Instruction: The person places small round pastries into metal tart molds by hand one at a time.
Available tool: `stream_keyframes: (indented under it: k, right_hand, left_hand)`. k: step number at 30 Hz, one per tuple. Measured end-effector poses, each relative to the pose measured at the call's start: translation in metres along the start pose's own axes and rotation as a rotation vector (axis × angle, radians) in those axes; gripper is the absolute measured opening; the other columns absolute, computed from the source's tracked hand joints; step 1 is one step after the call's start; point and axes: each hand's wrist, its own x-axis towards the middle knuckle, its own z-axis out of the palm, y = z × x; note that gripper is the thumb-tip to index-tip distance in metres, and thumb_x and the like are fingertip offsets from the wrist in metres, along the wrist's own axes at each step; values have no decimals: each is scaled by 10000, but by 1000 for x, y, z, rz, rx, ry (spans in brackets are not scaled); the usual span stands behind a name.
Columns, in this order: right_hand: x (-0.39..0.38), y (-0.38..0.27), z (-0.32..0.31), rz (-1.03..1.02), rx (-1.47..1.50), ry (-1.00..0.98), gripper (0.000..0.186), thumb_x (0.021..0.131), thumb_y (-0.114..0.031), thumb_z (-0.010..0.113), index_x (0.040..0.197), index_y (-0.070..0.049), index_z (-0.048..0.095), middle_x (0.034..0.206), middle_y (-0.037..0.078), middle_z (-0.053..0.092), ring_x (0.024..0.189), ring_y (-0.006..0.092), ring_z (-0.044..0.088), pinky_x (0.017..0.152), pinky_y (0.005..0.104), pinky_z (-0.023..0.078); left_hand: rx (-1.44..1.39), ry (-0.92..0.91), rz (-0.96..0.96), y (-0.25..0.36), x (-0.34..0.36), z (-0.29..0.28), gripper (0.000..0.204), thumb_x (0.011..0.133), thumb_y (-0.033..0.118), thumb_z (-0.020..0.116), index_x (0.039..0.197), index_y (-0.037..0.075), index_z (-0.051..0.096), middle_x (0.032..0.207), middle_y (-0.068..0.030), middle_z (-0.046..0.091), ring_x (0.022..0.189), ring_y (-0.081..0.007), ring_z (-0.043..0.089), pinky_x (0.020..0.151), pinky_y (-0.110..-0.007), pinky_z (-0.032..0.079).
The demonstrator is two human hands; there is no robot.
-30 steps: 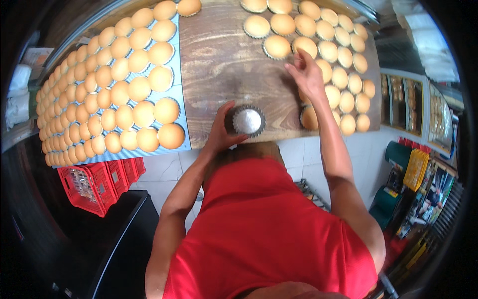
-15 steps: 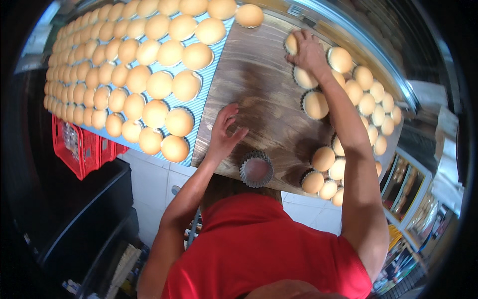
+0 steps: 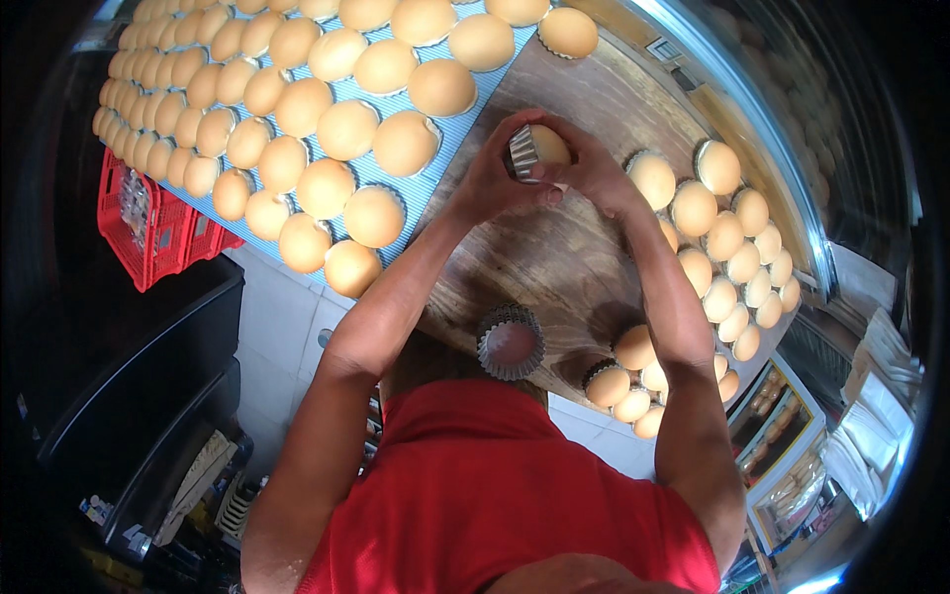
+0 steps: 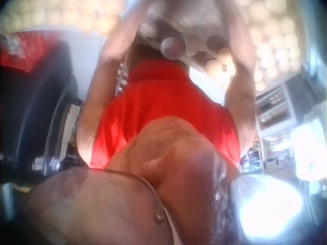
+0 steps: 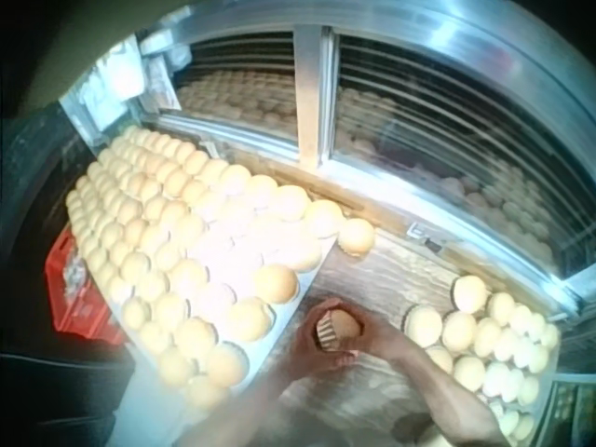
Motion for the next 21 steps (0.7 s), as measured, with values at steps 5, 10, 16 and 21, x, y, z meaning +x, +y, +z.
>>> stream_keyframes:
  k: [5, 10, 16, 21]
  right_hand:
    - [3, 14, -4, 48, 312, 14, 649, 847, -137, 809, 1426, -55, 527, 1239, 99, 638, 1115, 201, 624, 874, 335, 576]
    - [4, 13, -4, 61, 390, 6, 558, 887, -110, 757, 1397, -45, 540, 1256, 94, 624, 1105, 183, 631, 847, 326, 594]
    - [7, 20, 0, 15, 464, -7, 493, 899, -73, 725, 1361, -40, 555, 1245, 75, 614, 1078, 152, 622, 889, 299, 567]
    - [11, 21, 3, 8, 472, 30, 385, 899, -24, 693, 1268, -37, 582, 1180, 57, 622, 1009, 128, 617, 860, 264, 535]
  left_hand:
    - [-9, 0, -75, 10, 1, -5, 935, 642, 39, 920, 1442, 94, 439, 1356, -65, 524, 1251, -185, 533, 1060, -349, 479]
    - [59, 27, -39, 12, 2, -6, 889, 662, 55, 918, 1423, 101, 461, 1301, -57, 567, 1210, -168, 560, 995, -334, 533]
    - [112, 18, -87, 12, 6, -14, 751, 726, 115, 903, 1378, 82, 530, 1261, -52, 603, 1151, -173, 605, 965, -306, 536]
    - [47, 65, -78, 24, 5, -11, 728, 749, 139, 900, 1376, 75, 534, 1250, -49, 599, 1154, -161, 596, 963, -288, 528]
